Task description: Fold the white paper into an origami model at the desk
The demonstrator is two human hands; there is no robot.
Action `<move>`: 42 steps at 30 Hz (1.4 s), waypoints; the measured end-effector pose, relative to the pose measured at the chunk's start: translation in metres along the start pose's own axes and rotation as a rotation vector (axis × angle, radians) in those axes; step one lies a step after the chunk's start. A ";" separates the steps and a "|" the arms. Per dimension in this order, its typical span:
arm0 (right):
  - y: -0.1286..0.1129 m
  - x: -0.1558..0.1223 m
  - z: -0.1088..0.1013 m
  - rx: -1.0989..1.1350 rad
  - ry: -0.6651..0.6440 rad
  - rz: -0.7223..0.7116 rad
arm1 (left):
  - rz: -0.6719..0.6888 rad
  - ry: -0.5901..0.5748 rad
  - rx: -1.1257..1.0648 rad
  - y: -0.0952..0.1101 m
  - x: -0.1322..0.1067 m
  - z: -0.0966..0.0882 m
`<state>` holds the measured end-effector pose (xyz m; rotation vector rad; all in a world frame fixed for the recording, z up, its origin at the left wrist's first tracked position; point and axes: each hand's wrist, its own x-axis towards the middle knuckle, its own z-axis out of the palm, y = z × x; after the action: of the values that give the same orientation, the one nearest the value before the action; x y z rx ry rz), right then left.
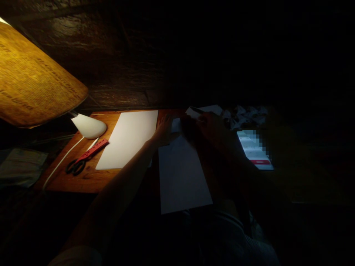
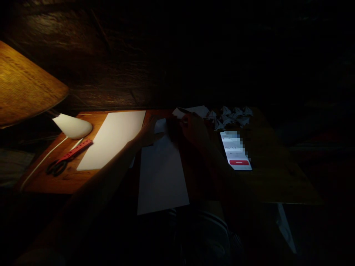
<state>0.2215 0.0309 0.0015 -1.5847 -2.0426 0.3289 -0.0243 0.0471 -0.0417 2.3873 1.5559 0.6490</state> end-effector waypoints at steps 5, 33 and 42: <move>-0.036 -0.016 -0.004 -0.016 -0.172 0.020 | -0.144 0.254 -0.362 -0.003 0.010 0.005; -0.016 -0.011 -0.002 0.478 0.156 -0.134 | -0.254 0.315 -0.993 0.037 -0.001 -0.022; -0.005 -0.006 -0.006 0.574 0.227 0.109 | -0.365 0.413 -1.229 0.021 0.005 -0.017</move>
<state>0.2215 0.0225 0.0072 -1.3021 -1.5111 0.6740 -0.0138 0.0418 -0.0175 1.0735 1.0872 1.4872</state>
